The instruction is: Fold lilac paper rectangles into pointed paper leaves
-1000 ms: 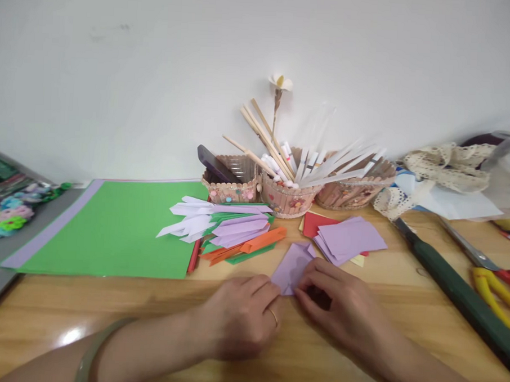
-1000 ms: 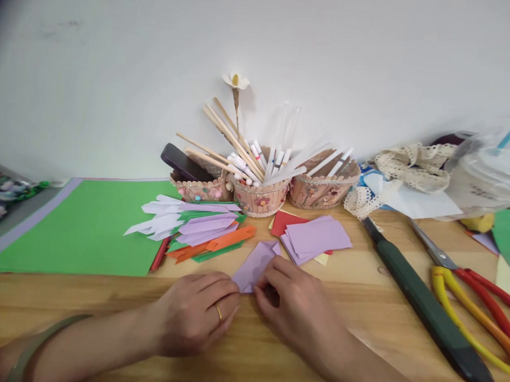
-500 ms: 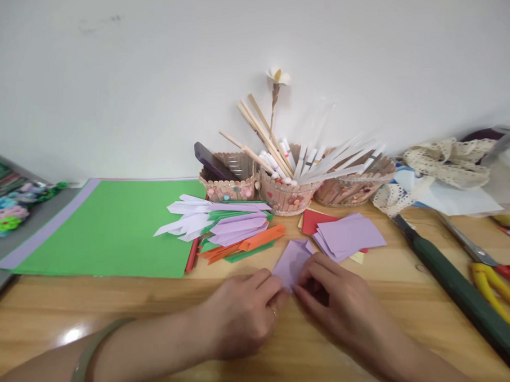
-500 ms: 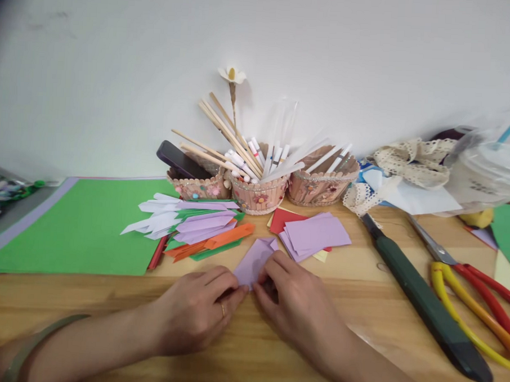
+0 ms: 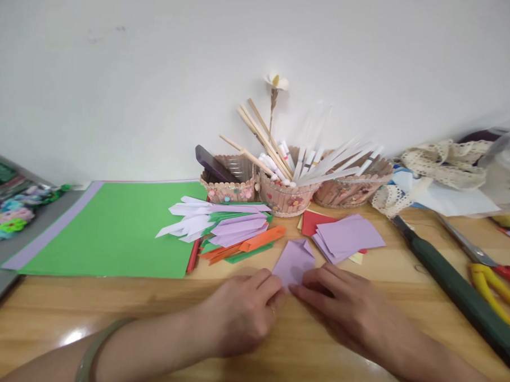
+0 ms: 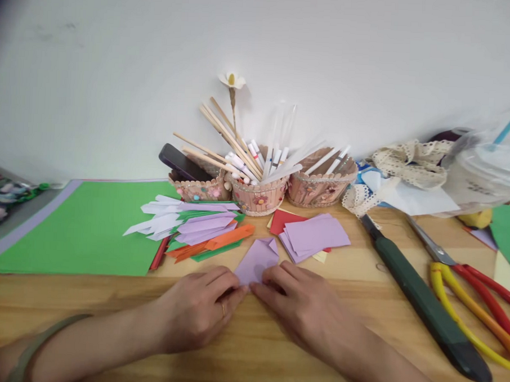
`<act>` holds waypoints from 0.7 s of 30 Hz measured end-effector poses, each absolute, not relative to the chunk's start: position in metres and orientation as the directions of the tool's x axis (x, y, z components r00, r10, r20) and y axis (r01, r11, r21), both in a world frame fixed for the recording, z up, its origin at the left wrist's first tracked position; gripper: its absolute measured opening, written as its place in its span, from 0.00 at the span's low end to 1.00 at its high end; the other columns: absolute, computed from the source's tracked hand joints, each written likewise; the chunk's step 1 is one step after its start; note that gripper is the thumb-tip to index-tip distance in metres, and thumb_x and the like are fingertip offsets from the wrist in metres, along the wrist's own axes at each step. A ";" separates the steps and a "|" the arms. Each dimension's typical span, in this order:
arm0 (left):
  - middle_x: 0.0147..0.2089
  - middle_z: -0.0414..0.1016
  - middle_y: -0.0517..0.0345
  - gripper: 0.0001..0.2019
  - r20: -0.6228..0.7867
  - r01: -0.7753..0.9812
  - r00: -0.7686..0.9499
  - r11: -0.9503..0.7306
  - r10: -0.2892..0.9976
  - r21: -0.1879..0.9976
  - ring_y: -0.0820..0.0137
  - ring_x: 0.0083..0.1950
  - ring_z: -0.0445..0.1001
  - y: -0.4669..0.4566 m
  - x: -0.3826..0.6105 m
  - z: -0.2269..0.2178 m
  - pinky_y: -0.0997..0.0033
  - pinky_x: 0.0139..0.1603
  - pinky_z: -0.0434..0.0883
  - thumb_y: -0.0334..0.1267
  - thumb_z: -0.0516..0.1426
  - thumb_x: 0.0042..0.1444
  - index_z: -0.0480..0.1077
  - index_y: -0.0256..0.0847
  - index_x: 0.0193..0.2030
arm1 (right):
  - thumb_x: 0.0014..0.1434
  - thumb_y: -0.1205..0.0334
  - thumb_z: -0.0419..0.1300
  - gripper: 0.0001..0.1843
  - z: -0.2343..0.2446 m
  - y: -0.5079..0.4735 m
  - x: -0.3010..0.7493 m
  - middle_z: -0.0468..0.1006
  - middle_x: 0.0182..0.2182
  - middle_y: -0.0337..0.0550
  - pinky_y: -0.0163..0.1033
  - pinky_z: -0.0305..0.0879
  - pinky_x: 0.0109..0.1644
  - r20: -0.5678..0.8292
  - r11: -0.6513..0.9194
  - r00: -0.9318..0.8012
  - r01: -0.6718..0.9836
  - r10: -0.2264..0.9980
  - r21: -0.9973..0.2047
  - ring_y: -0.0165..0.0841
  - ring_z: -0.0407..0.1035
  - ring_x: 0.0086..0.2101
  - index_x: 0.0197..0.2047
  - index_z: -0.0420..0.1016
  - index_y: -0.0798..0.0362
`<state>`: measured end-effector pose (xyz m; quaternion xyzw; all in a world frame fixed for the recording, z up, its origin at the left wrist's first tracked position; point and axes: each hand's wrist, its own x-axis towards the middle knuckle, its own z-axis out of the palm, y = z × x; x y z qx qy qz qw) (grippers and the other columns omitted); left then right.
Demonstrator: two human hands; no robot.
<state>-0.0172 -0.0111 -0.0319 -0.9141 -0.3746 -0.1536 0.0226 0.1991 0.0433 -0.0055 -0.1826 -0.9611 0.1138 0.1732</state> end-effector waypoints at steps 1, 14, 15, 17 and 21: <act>0.33 0.66 0.55 0.09 0.294 0.697 0.666 -0.713 0.686 0.084 0.69 0.34 0.67 -0.011 -0.017 -0.032 0.73 0.30 0.68 0.27 0.47 0.63 0.66 0.36 0.34 | 0.64 0.70 0.47 0.17 -0.005 0.044 0.200 0.74 0.36 0.47 0.39 0.68 0.37 0.281 0.911 -0.879 0.312 0.385 -0.269 0.34 0.68 0.35 0.50 0.72 0.53; 0.35 0.68 0.57 0.10 0.256 0.675 0.689 -0.729 0.678 0.116 0.69 0.35 0.67 -0.008 -0.019 -0.026 0.71 0.31 0.66 0.27 0.46 0.64 0.65 0.36 0.34 | 0.67 0.68 0.45 0.15 -0.009 0.042 0.199 0.72 0.37 0.47 0.39 0.64 0.36 0.281 0.920 -0.880 0.339 0.384 -0.195 0.34 0.65 0.35 0.47 0.71 0.55; 0.35 0.68 0.57 0.09 0.260 0.671 0.693 -0.734 0.672 0.107 0.69 0.35 0.67 -0.007 -0.020 -0.026 0.70 0.32 0.66 0.27 0.47 0.64 0.66 0.36 0.34 | 0.67 0.68 0.45 0.15 -0.010 0.042 0.200 0.72 0.37 0.47 0.39 0.64 0.37 0.273 0.921 -0.883 0.341 0.383 -0.189 0.34 0.64 0.35 0.47 0.71 0.55; 0.34 0.68 0.57 0.08 0.268 0.665 0.705 -0.743 0.657 0.072 0.69 0.35 0.68 -0.005 -0.022 -0.026 0.70 0.33 0.66 0.28 0.48 0.63 0.66 0.36 0.34 | 0.66 0.68 0.45 0.16 -0.010 0.042 0.202 0.72 0.37 0.48 0.40 0.63 0.37 0.262 0.930 -0.895 0.323 0.361 -0.176 0.35 0.64 0.35 0.49 0.71 0.57; 0.34 0.68 0.57 0.06 0.311 0.655 0.731 -0.753 0.608 -0.067 0.67 0.37 0.68 0.000 -0.026 -0.024 0.68 0.34 0.66 0.28 0.51 0.61 0.67 0.37 0.34 | 0.61 0.70 0.47 0.18 -0.008 0.038 0.205 0.72 0.33 0.48 0.41 0.62 0.36 0.217 0.935 -0.922 0.273 0.322 -0.227 0.36 0.63 0.34 0.50 0.70 0.58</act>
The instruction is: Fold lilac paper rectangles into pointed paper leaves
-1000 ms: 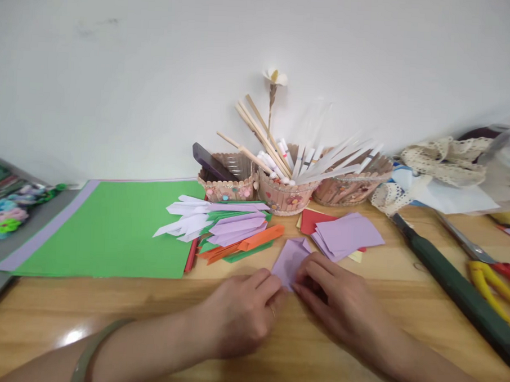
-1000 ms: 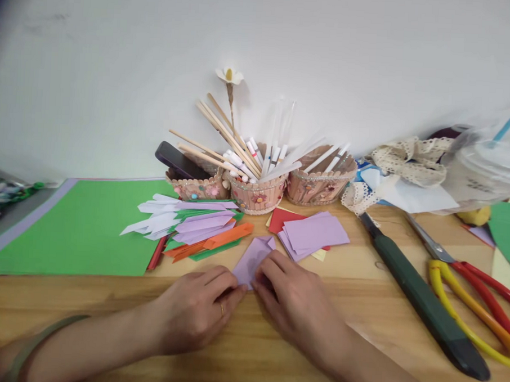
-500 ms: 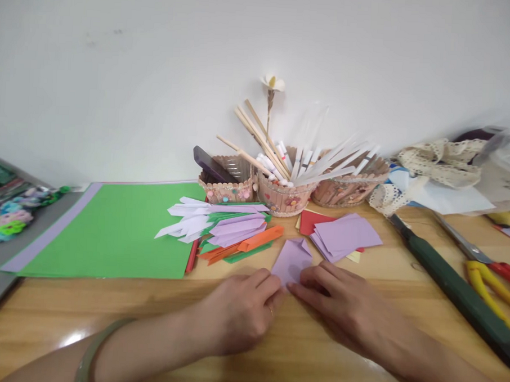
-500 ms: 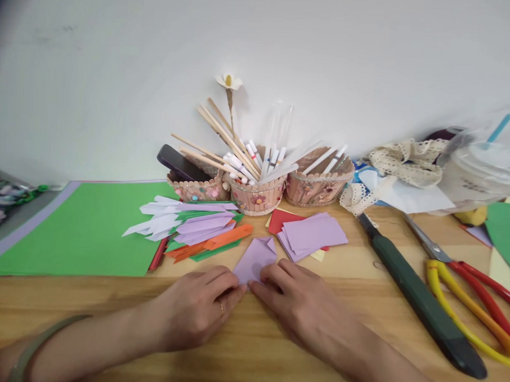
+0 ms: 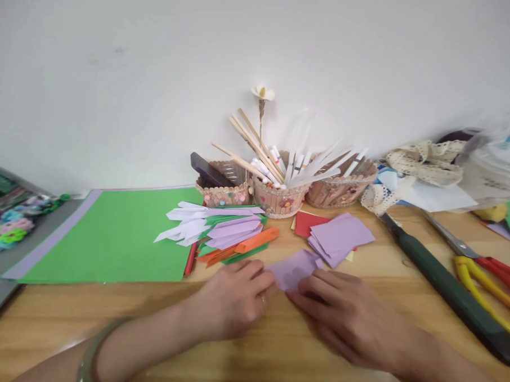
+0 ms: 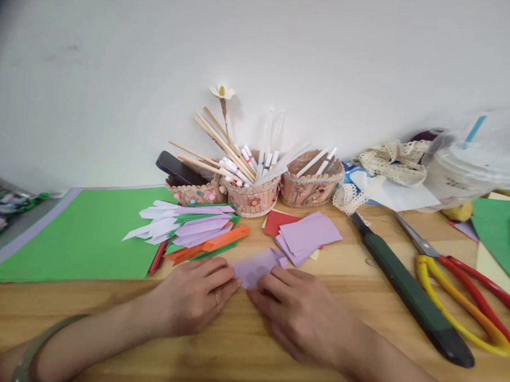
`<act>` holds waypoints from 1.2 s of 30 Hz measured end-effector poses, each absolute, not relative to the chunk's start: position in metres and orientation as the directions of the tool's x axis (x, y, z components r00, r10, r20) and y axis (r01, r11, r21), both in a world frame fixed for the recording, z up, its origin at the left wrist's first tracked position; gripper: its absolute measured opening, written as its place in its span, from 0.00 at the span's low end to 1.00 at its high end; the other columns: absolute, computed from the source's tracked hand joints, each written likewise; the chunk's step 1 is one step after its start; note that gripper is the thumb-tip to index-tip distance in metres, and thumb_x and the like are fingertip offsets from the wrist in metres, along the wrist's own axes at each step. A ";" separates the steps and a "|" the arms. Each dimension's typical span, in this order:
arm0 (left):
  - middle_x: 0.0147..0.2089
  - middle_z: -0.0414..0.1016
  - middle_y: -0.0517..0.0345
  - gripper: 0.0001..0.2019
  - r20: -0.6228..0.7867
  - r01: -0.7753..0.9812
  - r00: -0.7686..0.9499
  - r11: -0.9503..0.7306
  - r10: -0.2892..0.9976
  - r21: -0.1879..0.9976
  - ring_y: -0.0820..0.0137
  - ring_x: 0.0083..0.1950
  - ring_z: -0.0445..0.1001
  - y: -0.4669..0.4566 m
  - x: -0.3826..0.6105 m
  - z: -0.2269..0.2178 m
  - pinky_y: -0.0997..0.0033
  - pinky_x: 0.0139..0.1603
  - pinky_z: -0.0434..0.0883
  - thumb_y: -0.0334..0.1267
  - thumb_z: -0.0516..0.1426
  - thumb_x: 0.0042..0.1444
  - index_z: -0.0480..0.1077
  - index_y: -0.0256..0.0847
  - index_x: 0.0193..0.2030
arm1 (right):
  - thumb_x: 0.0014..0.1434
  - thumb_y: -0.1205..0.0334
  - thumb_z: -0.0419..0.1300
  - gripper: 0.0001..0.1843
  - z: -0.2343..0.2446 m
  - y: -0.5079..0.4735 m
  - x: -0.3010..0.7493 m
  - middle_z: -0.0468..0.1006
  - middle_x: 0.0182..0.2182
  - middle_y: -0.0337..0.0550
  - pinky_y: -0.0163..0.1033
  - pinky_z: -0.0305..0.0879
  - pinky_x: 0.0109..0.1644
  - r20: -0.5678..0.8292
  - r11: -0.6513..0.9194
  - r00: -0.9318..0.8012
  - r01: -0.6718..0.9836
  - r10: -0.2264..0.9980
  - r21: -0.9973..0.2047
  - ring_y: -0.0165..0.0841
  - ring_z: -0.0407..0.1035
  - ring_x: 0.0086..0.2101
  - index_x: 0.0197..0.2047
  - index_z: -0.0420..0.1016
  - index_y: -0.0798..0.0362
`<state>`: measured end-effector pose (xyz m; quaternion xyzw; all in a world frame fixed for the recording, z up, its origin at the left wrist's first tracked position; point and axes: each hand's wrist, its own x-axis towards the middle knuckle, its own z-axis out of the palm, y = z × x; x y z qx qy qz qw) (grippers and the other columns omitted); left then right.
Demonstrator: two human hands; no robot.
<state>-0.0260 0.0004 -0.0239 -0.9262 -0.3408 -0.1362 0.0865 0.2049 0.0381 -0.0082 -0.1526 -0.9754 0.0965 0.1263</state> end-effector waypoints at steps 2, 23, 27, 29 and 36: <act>0.35 0.69 0.56 0.05 0.338 0.656 0.733 -0.745 0.591 -0.119 0.65 0.39 0.69 0.002 -0.027 -0.024 0.66 0.38 0.67 0.29 0.53 0.61 0.67 0.37 0.34 | 0.59 0.69 0.49 0.17 -0.006 0.035 0.203 0.71 0.34 0.47 0.42 0.61 0.37 0.178 0.913 -0.920 0.291 0.349 -0.287 0.36 0.63 0.35 0.49 0.71 0.58; 0.48 0.75 0.50 0.15 0.375 0.521 0.803 -0.852 0.464 -0.061 0.65 0.49 0.70 0.008 -0.031 -0.019 0.60 0.57 0.64 0.26 0.44 0.64 0.70 0.30 0.49 | 0.60 0.62 0.55 0.06 -0.015 0.038 0.198 0.76 0.32 0.41 0.39 0.67 0.33 0.177 0.543 -0.531 0.683 0.828 -0.489 0.35 0.71 0.32 0.35 0.73 0.50; 0.48 0.75 0.51 0.16 0.373 0.540 0.802 -0.832 0.465 -0.123 0.64 0.51 0.69 0.006 -0.031 -0.018 0.59 0.57 0.63 0.28 0.43 0.67 0.71 0.31 0.48 | 0.59 0.63 0.56 0.05 -0.018 0.037 0.192 0.77 0.31 0.39 0.38 0.67 0.30 0.156 0.499 -0.493 0.706 0.856 -0.502 0.34 0.72 0.31 0.33 0.72 0.49; 0.48 0.75 0.51 0.16 0.359 0.537 0.811 -0.831 0.461 -0.146 0.64 0.51 0.69 0.008 -0.031 -0.016 0.59 0.57 0.62 0.29 0.42 0.67 0.71 0.32 0.49 | 0.59 0.64 0.56 0.04 -0.020 0.037 0.190 0.77 0.32 0.39 0.38 0.67 0.31 0.185 0.516 -0.495 0.702 0.849 -0.490 0.34 0.72 0.31 0.35 0.73 0.50; 0.52 0.74 0.52 0.18 0.336 0.523 0.831 -0.828 0.443 -0.203 0.63 0.54 0.68 0.016 -0.036 -0.015 0.58 0.58 0.61 0.28 0.40 0.68 0.69 0.30 0.52 | 0.64 0.68 0.50 0.11 -0.023 0.036 0.190 0.75 0.32 0.44 0.40 0.68 0.33 0.399 0.750 -0.638 0.600 0.659 -0.278 0.35 0.71 0.33 0.39 0.74 0.54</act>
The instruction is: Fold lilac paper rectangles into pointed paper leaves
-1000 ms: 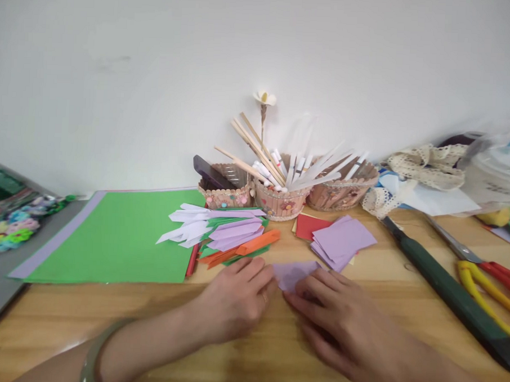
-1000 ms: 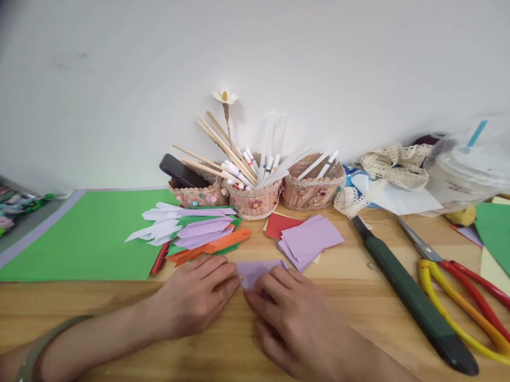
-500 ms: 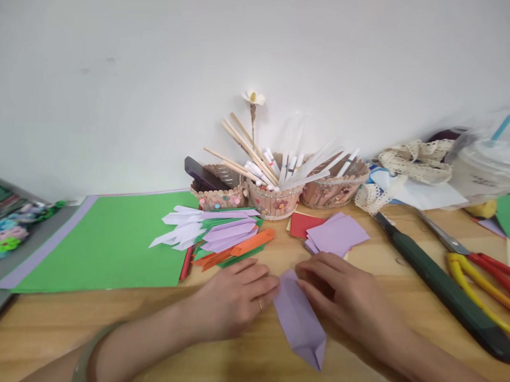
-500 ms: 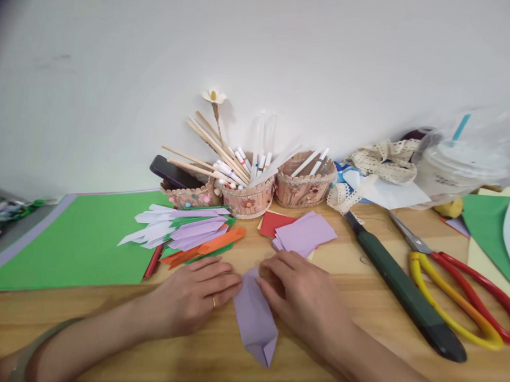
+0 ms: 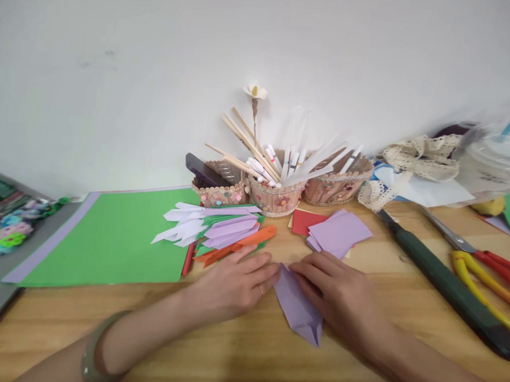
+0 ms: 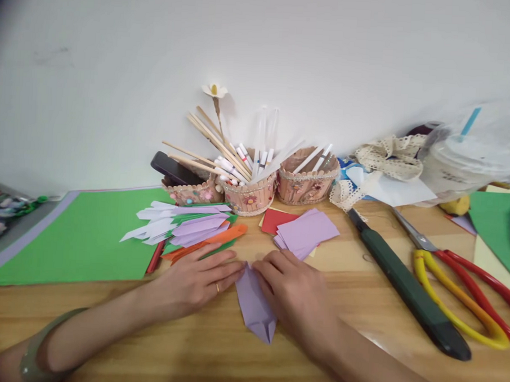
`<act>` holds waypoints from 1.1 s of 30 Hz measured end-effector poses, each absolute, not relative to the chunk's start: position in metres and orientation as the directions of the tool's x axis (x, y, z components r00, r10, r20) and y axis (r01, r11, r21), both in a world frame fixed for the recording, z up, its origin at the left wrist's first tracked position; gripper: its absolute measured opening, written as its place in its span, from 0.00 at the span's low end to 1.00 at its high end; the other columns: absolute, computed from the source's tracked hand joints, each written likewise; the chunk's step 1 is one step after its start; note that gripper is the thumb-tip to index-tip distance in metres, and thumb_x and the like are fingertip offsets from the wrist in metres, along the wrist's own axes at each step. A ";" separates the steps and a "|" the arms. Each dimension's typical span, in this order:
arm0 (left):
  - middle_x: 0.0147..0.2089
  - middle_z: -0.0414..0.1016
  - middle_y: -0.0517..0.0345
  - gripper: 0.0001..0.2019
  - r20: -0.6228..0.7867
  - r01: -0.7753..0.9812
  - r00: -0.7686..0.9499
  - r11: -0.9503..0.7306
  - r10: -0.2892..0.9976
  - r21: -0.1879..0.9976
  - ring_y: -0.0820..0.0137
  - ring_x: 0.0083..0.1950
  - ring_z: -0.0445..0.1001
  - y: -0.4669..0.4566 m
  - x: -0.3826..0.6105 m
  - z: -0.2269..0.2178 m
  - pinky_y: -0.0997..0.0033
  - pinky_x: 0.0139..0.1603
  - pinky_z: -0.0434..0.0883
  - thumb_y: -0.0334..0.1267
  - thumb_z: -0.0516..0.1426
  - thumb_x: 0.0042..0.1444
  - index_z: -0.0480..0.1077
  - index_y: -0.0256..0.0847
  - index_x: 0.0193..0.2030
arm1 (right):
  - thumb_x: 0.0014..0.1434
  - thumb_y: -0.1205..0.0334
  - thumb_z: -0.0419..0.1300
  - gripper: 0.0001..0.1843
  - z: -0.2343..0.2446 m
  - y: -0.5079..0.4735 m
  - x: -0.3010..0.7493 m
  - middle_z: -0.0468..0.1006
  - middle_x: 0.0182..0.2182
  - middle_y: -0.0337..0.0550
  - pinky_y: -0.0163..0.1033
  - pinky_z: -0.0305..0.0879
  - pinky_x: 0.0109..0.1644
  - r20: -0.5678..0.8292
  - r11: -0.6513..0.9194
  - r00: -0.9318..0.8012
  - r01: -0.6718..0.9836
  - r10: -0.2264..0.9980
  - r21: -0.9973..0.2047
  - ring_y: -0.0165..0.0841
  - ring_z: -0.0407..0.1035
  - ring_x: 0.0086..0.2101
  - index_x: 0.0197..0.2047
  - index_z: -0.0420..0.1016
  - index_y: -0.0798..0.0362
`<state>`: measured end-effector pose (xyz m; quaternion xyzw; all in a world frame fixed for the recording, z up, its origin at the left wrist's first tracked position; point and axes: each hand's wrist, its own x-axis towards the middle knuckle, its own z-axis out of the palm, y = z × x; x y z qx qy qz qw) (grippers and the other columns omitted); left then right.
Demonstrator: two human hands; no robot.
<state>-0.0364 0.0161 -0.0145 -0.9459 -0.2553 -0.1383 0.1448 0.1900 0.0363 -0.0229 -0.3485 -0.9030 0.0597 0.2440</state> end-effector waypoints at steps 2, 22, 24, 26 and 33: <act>0.52 0.74 0.53 0.18 0.329 0.528 0.828 -0.829 0.454 -0.185 0.64 0.54 0.68 0.017 -0.037 -0.016 0.59 0.57 0.61 0.28 0.40 0.69 0.68 0.31 0.53 | 0.64 0.69 0.49 0.11 -0.022 0.036 0.192 0.75 0.32 0.46 0.40 0.68 0.33 0.402 0.798 -0.695 0.570 0.596 -0.196 0.37 0.70 0.33 0.40 0.73 0.55; 0.47 0.76 0.54 0.16 0.340 0.554 0.802 -0.824 0.490 -0.118 0.65 0.50 0.70 0.015 -0.029 -0.015 0.59 0.55 0.66 0.29 0.42 0.69 0.70 0.32 0.50 | 0.62 0.75 0.46 0.14 -0.015 0.037 0.193 0.74 0.33 0.51 0.42 0.70 0.34 0.369 0.898 -0.837 0.439 0.404 0.012 0.38 0.66 0.33 0.41 0.73 0.63; 0.46 0.76 0.54 0.17 0.342 0.561 0.797 -0.819 0.498 -0.116 0.66 0.50 0.70 0.015 -0.028 -0.013 0.60 0.54 0.67 0.29 0.41 0.69 0.70 0.33 0.49 | 0.63 0.74 0.45 0.15 -0.016 0.037 0.194 0.74 0.33 0.51 0.42 0.69 0.34 0.370 0.899 -0.839 0.438 0.398 0.027 0.38 0.66 0.33 0.42 0.72 0.63; 0.45 0.76 0.55 0.17 0.355 0.574 0.784 -0.812 0.509 -0.102 0.67 0.48 0.71 0.015 -0.027 -0.013 0.61 0.53 0.67 0.29 0.41 0.69 0.71 0.33 0.48 | 0.63 0.74 0.43 0.16 -0.016 0.037 0.194 0.74 0.33 0.50 0.42 0.69 0.34 0.376 0.900 -0.840 0.435 0.391 0.037 0.38 0.66 0.33 0.42 0.72 0.63; 0.44 0.76 0.55 0.15 0.365 0.592 0.762 -0.804 0.536 -0.057 0.67 0.49 0.70 0.013 -0.025 -0.019 0.61 0.54 0.66 0.29 0.43 0.69 0.70 0.33 0.47 | 0.63 0.75 0.44 0.15 -0.015 0.037 0.193 0.73 0.33 0.50 0.42 0.68 0.33 0.400 0.905 -0.843 0.420 0.361 0.070 0.38 0.66 0.33 0.41 0.72 0.62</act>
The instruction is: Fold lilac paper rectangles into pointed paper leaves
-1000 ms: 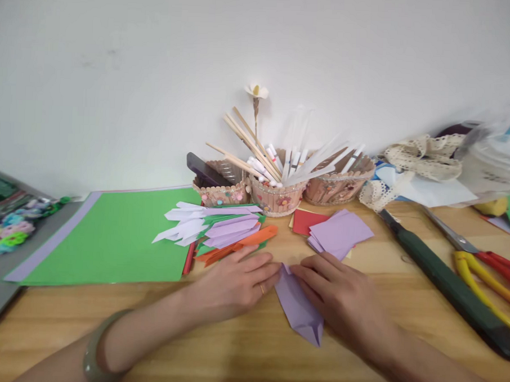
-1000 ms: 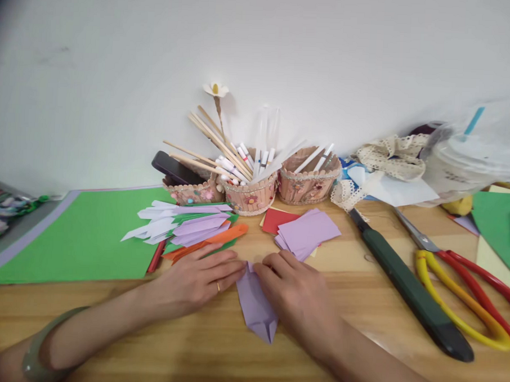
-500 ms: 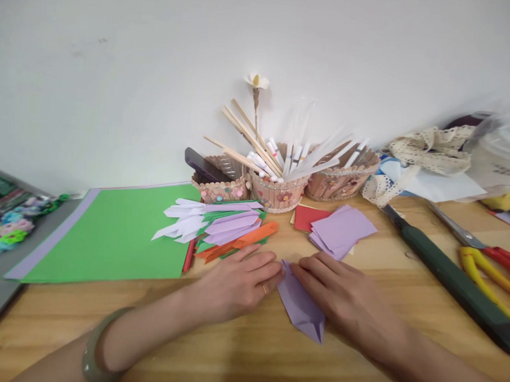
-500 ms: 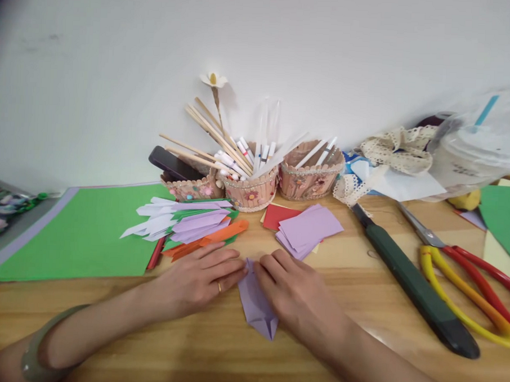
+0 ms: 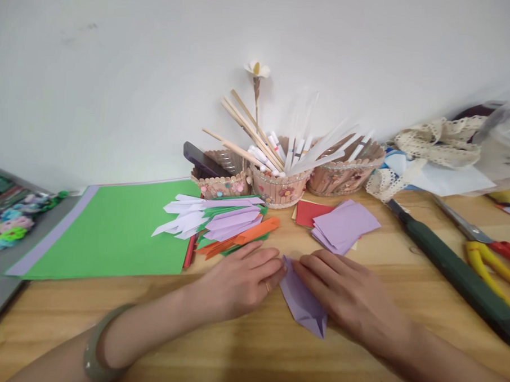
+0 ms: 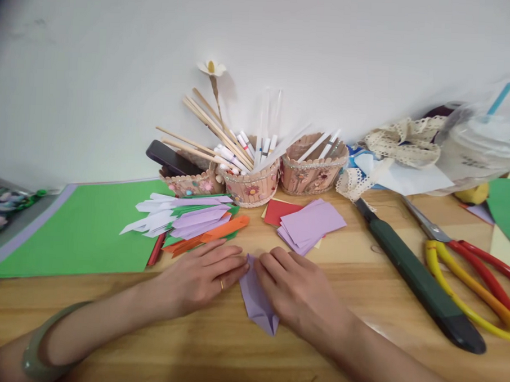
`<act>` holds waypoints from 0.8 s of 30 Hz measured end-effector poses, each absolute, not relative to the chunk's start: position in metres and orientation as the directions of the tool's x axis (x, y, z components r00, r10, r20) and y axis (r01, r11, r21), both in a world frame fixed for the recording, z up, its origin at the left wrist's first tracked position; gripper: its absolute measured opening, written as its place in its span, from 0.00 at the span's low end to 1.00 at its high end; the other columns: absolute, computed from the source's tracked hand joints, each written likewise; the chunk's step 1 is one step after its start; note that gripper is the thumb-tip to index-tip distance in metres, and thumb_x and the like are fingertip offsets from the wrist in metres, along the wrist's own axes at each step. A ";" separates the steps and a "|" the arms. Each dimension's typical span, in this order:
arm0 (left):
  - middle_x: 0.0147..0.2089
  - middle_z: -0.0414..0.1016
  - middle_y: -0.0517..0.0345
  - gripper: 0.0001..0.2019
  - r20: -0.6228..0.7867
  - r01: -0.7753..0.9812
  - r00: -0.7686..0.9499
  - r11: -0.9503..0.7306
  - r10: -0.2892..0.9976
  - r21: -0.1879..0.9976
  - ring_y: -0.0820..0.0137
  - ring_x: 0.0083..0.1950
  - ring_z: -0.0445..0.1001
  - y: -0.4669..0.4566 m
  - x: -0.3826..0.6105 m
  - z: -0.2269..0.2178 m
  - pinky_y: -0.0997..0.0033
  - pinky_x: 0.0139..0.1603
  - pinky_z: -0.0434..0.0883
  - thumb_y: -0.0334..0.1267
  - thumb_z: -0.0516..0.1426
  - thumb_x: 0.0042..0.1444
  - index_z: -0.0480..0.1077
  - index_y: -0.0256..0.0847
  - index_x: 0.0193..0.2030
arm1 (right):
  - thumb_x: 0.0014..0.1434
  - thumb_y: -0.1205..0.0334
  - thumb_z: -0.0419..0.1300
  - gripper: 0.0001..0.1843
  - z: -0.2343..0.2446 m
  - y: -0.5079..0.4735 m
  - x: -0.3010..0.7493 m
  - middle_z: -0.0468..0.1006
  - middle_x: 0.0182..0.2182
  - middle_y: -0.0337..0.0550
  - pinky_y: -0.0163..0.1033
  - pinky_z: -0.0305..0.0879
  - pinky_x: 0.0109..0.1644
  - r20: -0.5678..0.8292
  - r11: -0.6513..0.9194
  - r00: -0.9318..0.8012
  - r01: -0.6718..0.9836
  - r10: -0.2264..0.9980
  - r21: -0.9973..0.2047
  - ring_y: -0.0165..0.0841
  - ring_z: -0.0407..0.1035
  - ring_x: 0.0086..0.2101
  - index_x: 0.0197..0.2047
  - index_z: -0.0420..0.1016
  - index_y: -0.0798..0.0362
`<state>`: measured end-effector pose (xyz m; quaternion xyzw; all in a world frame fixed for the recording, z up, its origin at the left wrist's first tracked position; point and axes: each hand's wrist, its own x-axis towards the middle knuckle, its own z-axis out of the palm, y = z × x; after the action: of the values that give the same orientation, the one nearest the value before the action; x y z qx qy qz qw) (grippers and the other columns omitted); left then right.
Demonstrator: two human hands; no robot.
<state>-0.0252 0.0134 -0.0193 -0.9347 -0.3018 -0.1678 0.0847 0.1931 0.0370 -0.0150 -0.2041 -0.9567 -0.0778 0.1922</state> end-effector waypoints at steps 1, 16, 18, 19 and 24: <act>0.44 0.76 0.55 0.15 0.364 0.597 0.757 -0.801 0.542 -0.050 0.67 0.48 0.70 0.013 -0.025 -0.020 0.62 0.54 0.66 0.29 0.43 0.69 0.70 0.33 0.47 | 0.62 0.75 0.45 0.15 -0.015 0.037 0.193 0.73 0.32 0.50 0.42 0.68 0.33 0.395 0.906 -0.846 0.417 0.359 0.071 0.38 0.66 0.33 0.41 0.72 0.61; 0.42 0.73 0.57 0.15 0.299 0.698 0.673 -0.715 0.676 0.045 0.70 0.49 0.70 0.011 -0.019 -0.020 0.67 0.54 0.66 0.36 0.43 0.70 0.69 0.36 0.42 | 0.63 0.69 0.49 0.11 -0.019 0.041 0.196 0.72 0.33 0.47 0.42 0.64 0.33 0.336 0.889 -0.834 0.457 0.438 -0.026 0.38 0.65 0.33 0.41 0.73 0.59; 0.42 0.72 0.56 0.15 0.290 0.727 0.635 -0.681 0.716 0.092 0.70 0.49 0.69 0.011 -0.018 -0.021 0.66 0.54 0.67 0.39 0.43 0.70 0.69 0.36 0.41 | 0.63 0.69 0.49 0.12 -0.021 0.042 0.195 0.72 0.34 0.47 0.41 0.64 0.34 0.328 0.876 -0.819 0.480 0.470 -0.058 0.37 0.64 0.34 0.43 0.73 0.57; 0.44 0.72 0.55 0.15 0.282 0.737 0.619 -0.666 0.733 0.114 0.69 0.49 0.69 0.011 -0.018 -0.021 0.66 0.54 0.67 0.40 0.43 0.69 0.69 0.37 0.42 | 0.63 0.69 0.49 0.12 -0.021 0.043 0.194 0.72 0.34 0.47 0.41 0.64 0.35 0.319 0.870 -0.815 0.489 0.484 -0.070 0.37 0.64 0.34 0.45 0.72 0.57; 0.49 0.71 0.53 0.13 0.236 0.748 0.598 -0.639 0.766 0.180 0.66 0.55 0.67 0.011 -0.020 -0.023 0.62 0.56 0.67 0.42 0.46 0.68 0.67 0.38 0.49 | 0.60 0.68 0.52 0.14 -0.017 0.046 0.189 0.70 0.33 0.46 0.41 0.65 0.35 0.259 0.843 -0.803 0.524 0.537 -0.125 0.37 0.65 0.34 0.47 0.72 0.54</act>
<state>-0.0201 0.0105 -0.0229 -0.8932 -0.4237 -0.1472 -0.0312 0.1888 0.0464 -0.0169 -0.2795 -0.9491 0.0234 0.1434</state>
